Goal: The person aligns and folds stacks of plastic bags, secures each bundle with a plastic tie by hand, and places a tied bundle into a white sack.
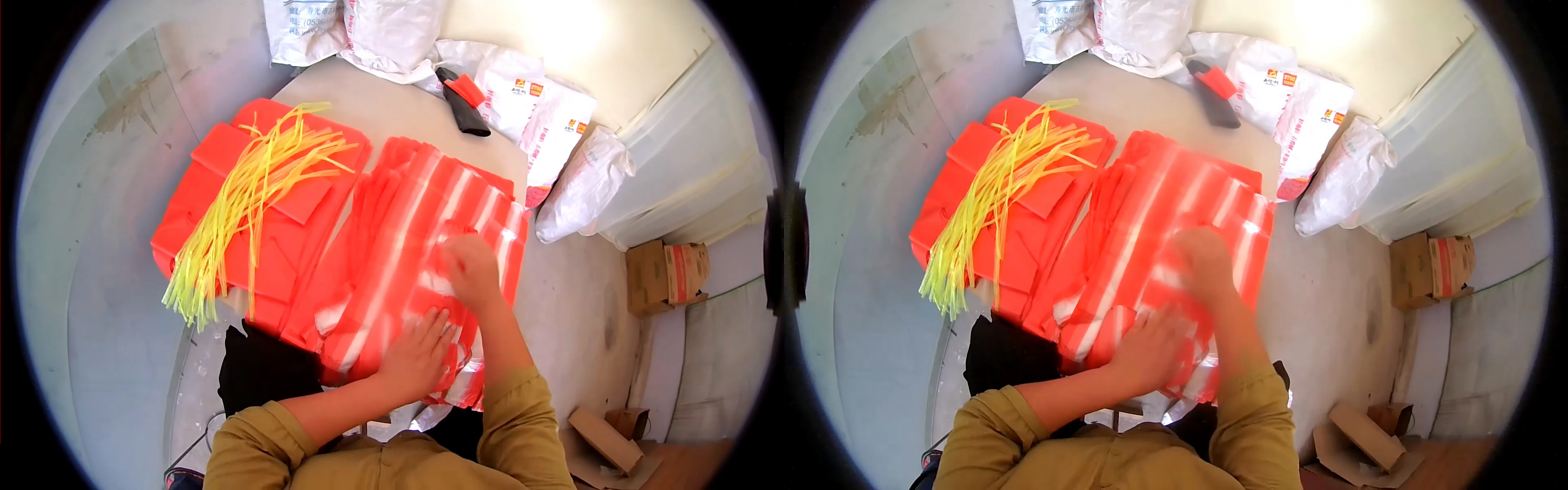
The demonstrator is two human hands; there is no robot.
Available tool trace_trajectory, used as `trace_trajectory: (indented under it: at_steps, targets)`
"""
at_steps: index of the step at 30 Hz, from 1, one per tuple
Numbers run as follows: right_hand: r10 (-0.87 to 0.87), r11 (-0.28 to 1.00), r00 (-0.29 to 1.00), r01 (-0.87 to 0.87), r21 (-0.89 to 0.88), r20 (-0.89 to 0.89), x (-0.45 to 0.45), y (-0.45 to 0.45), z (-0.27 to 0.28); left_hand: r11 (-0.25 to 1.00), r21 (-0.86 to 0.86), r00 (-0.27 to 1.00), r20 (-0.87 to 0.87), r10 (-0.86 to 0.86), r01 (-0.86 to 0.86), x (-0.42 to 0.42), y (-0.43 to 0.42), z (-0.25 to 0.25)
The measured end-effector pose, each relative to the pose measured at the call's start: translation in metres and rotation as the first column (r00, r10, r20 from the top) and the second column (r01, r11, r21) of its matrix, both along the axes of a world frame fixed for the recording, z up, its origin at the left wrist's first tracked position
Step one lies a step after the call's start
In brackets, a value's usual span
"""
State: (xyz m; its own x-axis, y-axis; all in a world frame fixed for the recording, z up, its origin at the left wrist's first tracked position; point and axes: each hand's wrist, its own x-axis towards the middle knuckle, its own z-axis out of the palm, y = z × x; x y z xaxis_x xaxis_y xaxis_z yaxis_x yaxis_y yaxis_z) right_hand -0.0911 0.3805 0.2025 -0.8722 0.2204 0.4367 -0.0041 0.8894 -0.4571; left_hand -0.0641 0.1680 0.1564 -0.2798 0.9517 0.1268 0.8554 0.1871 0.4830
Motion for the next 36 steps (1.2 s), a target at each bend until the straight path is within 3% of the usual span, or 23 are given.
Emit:
trace_trajectory:
  at_steps: [2, 3, 6, 8, 10, 14, 15, 18, 21, 24, 27, 32, 35, 36]
  targets:
    - [0.194, 0.973, 0.973, -0.208, 0.105, 0.127, 0.015, -0.006, -0.007, 0.999, -0.030, 1.000, 0.012, -0.010, 0.010, 0.001, 0.001, 0.005]
    - [0.191, 0.957, 0.970, -0.218, 0.193, 0.148, 0.021, -0.009, -0.006, 0.998, -0.061, 0.999, 0.032, -0.026, 0.028, -0.002, 0.000, 0.016]
    - [-0.095, 0.952, 0.991, 0.064, 0.298, 0.090, 0.036, -0.009, -0.006, 0.998, -0.033, 0.996, 0.082, -0.047, 0.050, -0.004, -0.004, 0.022]
    - [-0.195, 0.980, 0.974, 0.189, 0.060, 0.113, 0.053, -0.021, 0.001, 0.999, 0.019, 0.984, 0.172, -0.052, 0.049, -0.004, -0.009, 0.023]
    - [-0.296, 0.922, 0.944, 0.321, -0.214, 0.144, 0.071, -0.044, 0.008, 0.996, 0.087, 0.984, 0.170, -0.050, 0.035, -0.001, -0.014, 0.018]
    - [-0.273, 0.917, 0.934, 0.325, -0.232, 0.230, 0.113, -0.056, -0.028, 0.995, 0.101, 0.988, 0.148, -0.035, 0.020, 0.002, -0.027, 0.029]
    - [-0.250, 0.844, 0.933, 0.341, -0.414, 0.260, 0.117, -0.058, -0.034, 0.996, 0.083, 0.986, 0.157, -0.048, 0.035, 0.004, -0.030, 0.029]
    - [-0.261, 0.724, 0.934, 0.358, -0.590, 0.245, 0.120, -0.063, -0.039, 0.995, 0.055, 0.979, 0.183, -0.095, 0.086, 0.013, -0.042, 0.026]
    - [-0.304, 0.738, 0.910, 0.412, -0.535, 0.281, 0.111, -0.068, -0.031, 0.983, 0.105, 0.970, 0.178, -0.167, 0.150, 0.018, -0.047, 0.022]
    - [-0.410, 0.829, 0.858, 0.492, -0.265, 0.310, 0.095, -0.078, -0.022, 0.961, 0.172, 0.959, 0.146, -0.242, 0.217, 0.016, -0.048, 0.013]
    - [-0.426, 0.763, 0.823, 0.550, -0.339, 0.375, 0.081, -0.097, -0.004, 0.936, 0.220, 0.950, 0.087, -0.300, 0.275, 0.012, -0.049, 0.009]
    - [-0.439, 0.783, 0.815, 0.553, -0.284, 0.379, 0.075, -0.106, 0.002, 0.843, 0.366, 0.911, -0.037, -0.410, 0.394, 0.010, -0.047, 0.002]
    - [-0.364, 0.841, 0.881, 0.451, -0.300, 0.303, 0.075, -0.094, -0.007, 0.903, 0.095, 0.822, 0.382, -0.422, 0.419, -0.002, -0.039, 0.016]
    - [-0.326, 0.864, 0.908, 0.399, -0.306, 0.263, 0.075, -0.092, -0.009, 0.965, 0.164, 0.902, 0.349, -0.253, 0.206, -0.005, -0.042, 0.019]
